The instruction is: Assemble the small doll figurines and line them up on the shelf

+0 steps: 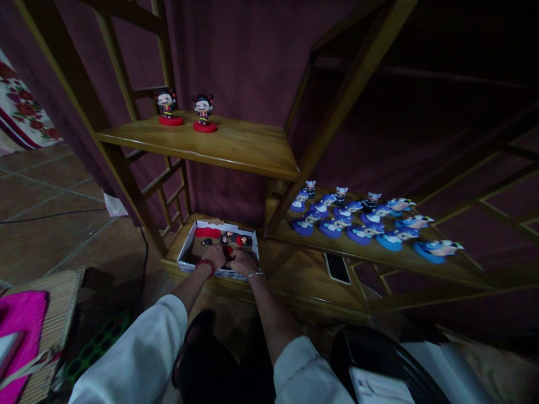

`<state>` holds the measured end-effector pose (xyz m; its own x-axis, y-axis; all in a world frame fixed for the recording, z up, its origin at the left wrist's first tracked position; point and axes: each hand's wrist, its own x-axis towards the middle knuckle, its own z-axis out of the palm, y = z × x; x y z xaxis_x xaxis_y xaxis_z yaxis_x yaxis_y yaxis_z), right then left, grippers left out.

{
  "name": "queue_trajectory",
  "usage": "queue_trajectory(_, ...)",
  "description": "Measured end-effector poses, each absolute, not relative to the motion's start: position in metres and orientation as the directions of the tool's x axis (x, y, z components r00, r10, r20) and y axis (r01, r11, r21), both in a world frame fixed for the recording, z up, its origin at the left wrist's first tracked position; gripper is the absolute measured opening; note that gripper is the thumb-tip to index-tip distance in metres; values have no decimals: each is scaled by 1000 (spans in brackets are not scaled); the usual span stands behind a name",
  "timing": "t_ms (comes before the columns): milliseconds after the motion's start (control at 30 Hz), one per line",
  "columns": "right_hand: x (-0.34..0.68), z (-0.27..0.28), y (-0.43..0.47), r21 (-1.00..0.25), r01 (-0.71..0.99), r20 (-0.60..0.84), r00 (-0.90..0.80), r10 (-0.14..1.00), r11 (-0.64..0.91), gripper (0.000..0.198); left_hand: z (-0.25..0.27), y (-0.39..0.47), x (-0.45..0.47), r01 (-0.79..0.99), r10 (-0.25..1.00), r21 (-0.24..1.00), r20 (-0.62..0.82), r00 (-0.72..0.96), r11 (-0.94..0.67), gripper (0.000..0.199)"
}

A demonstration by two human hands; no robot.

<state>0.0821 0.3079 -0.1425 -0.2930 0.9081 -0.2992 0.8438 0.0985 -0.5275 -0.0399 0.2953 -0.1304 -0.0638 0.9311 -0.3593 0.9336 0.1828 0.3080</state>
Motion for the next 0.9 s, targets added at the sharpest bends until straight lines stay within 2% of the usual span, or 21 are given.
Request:
queue_trajectory(133,82,-143,308,-533,845,-314,-244,918,42,26,-136,297,-43,921,946,349,-318,-58,173,34)
queue_trajectory(533,82,-138,305,-559,829,-333,-229,915,3,29,-135,298,-46,898,963,414,-266,-39,150,29)
queue_trajectory(900,83,-139,306,-549,835,-297,-235,925,36,25,-139,301,-46,904,965,393,-253,-71,169,30)
